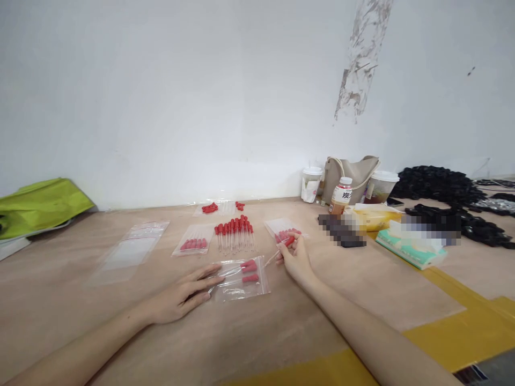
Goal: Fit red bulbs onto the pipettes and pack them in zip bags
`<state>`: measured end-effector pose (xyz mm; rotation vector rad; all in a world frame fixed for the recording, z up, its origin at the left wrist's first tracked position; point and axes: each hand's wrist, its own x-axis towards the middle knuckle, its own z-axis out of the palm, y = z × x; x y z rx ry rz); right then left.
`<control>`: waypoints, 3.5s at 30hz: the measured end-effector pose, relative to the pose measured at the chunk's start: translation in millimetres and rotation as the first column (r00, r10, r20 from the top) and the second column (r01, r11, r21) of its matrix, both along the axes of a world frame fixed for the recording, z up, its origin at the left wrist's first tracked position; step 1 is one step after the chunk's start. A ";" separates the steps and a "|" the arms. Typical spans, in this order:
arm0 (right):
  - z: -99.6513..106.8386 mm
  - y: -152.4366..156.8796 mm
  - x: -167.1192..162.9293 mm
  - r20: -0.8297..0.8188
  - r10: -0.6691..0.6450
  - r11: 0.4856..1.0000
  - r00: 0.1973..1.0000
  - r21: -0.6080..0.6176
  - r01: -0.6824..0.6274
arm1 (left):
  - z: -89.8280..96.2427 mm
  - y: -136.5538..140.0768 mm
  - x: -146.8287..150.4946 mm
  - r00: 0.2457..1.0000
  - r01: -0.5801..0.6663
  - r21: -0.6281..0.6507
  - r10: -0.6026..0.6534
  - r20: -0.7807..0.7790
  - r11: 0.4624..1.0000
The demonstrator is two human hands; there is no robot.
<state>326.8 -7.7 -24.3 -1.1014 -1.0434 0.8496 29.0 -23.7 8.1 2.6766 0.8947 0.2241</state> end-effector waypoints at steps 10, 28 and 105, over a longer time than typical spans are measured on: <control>-4.7 -13.6 -8.1 -0.087 0.131 0.991 0.987 -0.016 -0.133 | -0.2 0.3 -0.5 1.000 0.005 0.005 -0.005 -0.009 1.000; 2.6 -17.9 1.5 0.496 0.339 0.940 0.799 -0.155 -0.302 | 1.2 -1.9 -0.2 1.000 -0.019 0.036 0.018 0.020 0.999; 11.8 -27.7 0.5 -0.406 0.231 0.884 0.884 -0.291 -0.365 | 2.4 -5.1 2.8 0.996 -0.021 0.056 0.016 0.088 0.998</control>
